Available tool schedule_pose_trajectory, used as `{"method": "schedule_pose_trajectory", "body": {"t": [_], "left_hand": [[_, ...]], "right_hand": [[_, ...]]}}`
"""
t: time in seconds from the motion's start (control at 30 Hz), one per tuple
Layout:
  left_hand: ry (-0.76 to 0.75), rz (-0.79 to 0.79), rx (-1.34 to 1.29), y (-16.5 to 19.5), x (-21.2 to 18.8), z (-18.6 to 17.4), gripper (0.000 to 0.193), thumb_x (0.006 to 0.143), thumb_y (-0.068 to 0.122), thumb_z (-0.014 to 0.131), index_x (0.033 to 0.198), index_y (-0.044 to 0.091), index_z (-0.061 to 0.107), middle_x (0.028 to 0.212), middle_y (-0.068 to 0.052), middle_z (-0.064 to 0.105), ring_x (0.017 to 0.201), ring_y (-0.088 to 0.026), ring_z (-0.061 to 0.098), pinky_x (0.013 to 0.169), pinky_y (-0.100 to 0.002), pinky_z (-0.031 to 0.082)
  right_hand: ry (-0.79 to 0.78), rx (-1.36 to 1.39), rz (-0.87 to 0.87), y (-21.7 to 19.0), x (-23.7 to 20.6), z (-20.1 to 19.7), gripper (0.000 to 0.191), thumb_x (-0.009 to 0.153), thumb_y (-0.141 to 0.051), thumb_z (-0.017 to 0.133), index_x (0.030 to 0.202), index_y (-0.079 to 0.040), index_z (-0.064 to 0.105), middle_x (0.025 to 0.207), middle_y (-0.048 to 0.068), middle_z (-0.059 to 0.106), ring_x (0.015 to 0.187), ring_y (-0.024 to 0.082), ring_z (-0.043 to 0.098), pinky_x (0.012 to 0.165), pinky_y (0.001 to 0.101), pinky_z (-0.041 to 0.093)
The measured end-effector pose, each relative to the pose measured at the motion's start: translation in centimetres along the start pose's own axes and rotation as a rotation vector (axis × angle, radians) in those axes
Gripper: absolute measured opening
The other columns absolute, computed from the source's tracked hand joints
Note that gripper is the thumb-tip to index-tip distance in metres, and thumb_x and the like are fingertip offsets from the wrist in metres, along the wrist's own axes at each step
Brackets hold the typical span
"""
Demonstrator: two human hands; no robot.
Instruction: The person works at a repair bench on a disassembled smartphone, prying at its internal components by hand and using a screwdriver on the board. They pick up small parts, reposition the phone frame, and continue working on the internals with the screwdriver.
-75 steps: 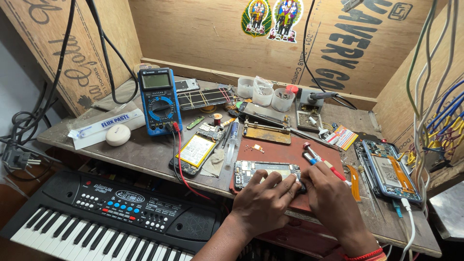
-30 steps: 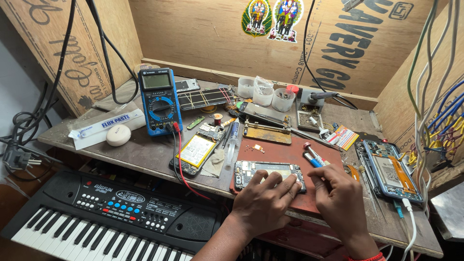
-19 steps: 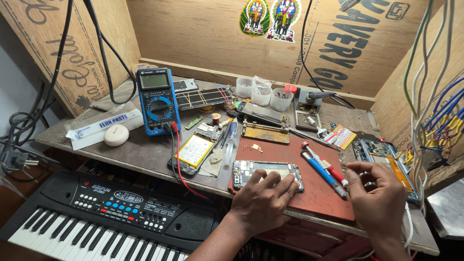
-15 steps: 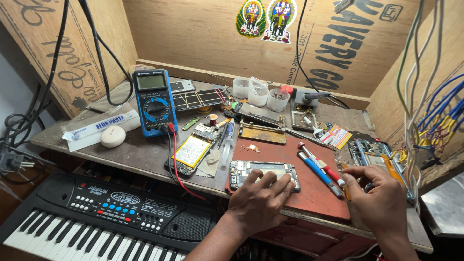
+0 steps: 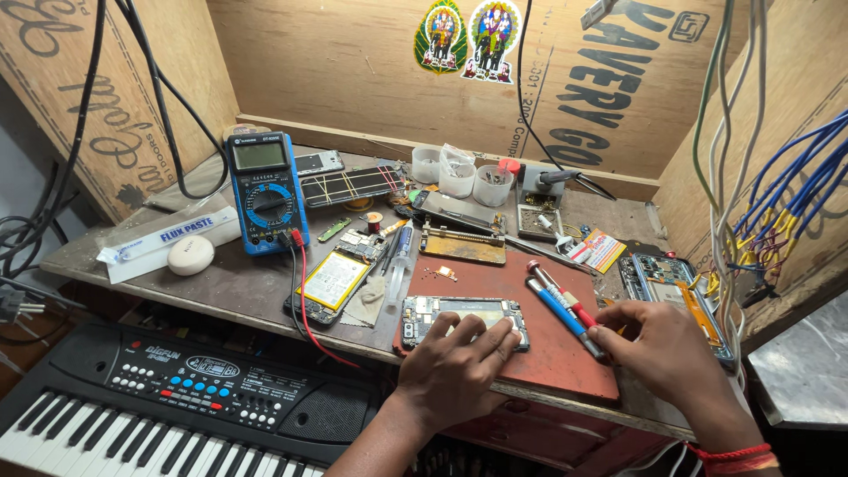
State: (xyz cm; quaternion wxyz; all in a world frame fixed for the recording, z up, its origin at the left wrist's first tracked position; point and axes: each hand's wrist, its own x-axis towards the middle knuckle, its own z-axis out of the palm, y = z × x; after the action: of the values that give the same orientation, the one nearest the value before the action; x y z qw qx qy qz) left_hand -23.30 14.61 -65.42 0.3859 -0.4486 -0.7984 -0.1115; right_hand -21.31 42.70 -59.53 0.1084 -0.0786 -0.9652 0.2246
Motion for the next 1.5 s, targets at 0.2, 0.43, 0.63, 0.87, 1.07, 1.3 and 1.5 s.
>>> {"method": "schedule_pose_trajectory", "body": {"t": [0.2, 0.43, 0.63, 0.87, 1.07, 1.3, 1.5], "left_hand": [[0.010, 0.002, 0.008, 0.1, 0.0, 0.1, 0.068, 0.067, 0.047, 0.084, 0.122, 0.008, 0.074, 0.129, -0.003, 0.070, 0.103, -0.018, 0.063, 0.097, -0.036, 0.044], [-0.002, 0.012, 0.032, 0.2, 0.2, 0.3, 0.069, 0.068, 0.049, 0.082, 0.123, 0.008, 0.073, 0.128, -0.003, 0.069, 0.103, -0.018, 0.063, 0.096, -0.037, 0.043], [0.012, 0.014, 0.046, 0.3, 0.2, 0.3, 0.067, 0.070, 0.051, 0.080, 0.123, 0.009, 0.074, 0.129, -0.002, 0.070, 0.102, -0.017, 0.062, 0.096, -0.036, 0.043], [0.036, 0.006, 0.064, 0.4, 0.2, 0.5, 0.061, 0.081, 0.055, 0.074, 0.121, 0.010, 0.074, 0.126, -0.001, 0.070, 0.103, -0.016, 0.062, 0.096, -0.034, 0.043], [0.051, 0.007, 0.069, 0.4, 0.2, 0.3, 0.061, 0.085, 0.059, 0.071, 0.118, 0.008, 0.075, 0.126, -0.002, 0.071, 0.102, -0.016, 0.062, 0.095, -0.034, 0.044], [0.065, 0.013, 0.082, 0.5, 0.4, 0.1, 0.061, 0.087, 0.059, 0.067, 0.118, 0.007, 0.075, 0.124, -0.002, 0.072, 0.101, -0.017, 0.063, 0.095, -0.034, 0.045], [0.073, 0.022, 0.080, 0.4, 0.2, 0.0, 0.062, 0.086, 0.058, 0.067, 0.119, 0.007, 0.075, 0.124, -0.002, 0.072, 0.101, -0.017, 0.063, 0.094, -0.035, 0.045]], "right_hand": [[0.121, 0.032, 0.002, -0.4, -0.1, 0.0, 0.030, 0.079, -0.028, 0.082, 0.101, -0.008, 0.082, 0.085, 0.012, 0.082, 0.076, 0.019, 0.080, 0.075, 0.0316, 0.063], [0.424, 0.213, -0.226, -1.9, 0.1, -2.0, 0.023, 0.084, -0.011, 0.077, 0.106, -0.003, 0.077, 0.091, 0.010, 0.076, 0.079, 0.019, 0.077, 0.070, 0.0326, 0.061], [0.523, 0.398, -0.387, -3.9, -0.3, -3.4, 0.028, 0.091, -0.006, 0.072, 0.119, -0.001, 0.069, 0.099, 0.009, 0.077, 0.087, 0.017, 0.077, 0.076, 0.0285, 0.061], [0.419, 0.378, -0.436, -5.7, -0.8, -2.4, 0.029, 0.088, -0.007, 0.073, 0.117, -0.003, 0.067, 0.099, 0.008, 0.079, 0.080, 0.015, 0.078, 0.066, 0.0274, 0.060], [0.347, 0.404, -0.385, -5.1, -1.0, -1.6, 0.024, 0.091, -0.007, 0.072, 0.115, -0.008, 0.071, 0.095, 0.008, 0.079, 0.086, 0.015, 0.080, 0.064, 0.0288, 0.060], [0.226, 0.583, -0.470, -3.8, -1.2, -0.2, 0.039, 0.090, -0.004, 0.072, 0.125, -0.007, 0.055, 0.110, 0.011, 0.078, 0.095, 0.018, 0.079, 0.082, 0.0318, 0.064], [0.255, 0.520, -0.414, -3.9, -1.8, 1.0, 0.051, 0.088, -0.003, 0.072, 0.133, -0.011, 0.050, 0.107, 0.012, 0.077, 0.097, 0.019, 0.078, 0.082, 0.0319, 0.064]]}}
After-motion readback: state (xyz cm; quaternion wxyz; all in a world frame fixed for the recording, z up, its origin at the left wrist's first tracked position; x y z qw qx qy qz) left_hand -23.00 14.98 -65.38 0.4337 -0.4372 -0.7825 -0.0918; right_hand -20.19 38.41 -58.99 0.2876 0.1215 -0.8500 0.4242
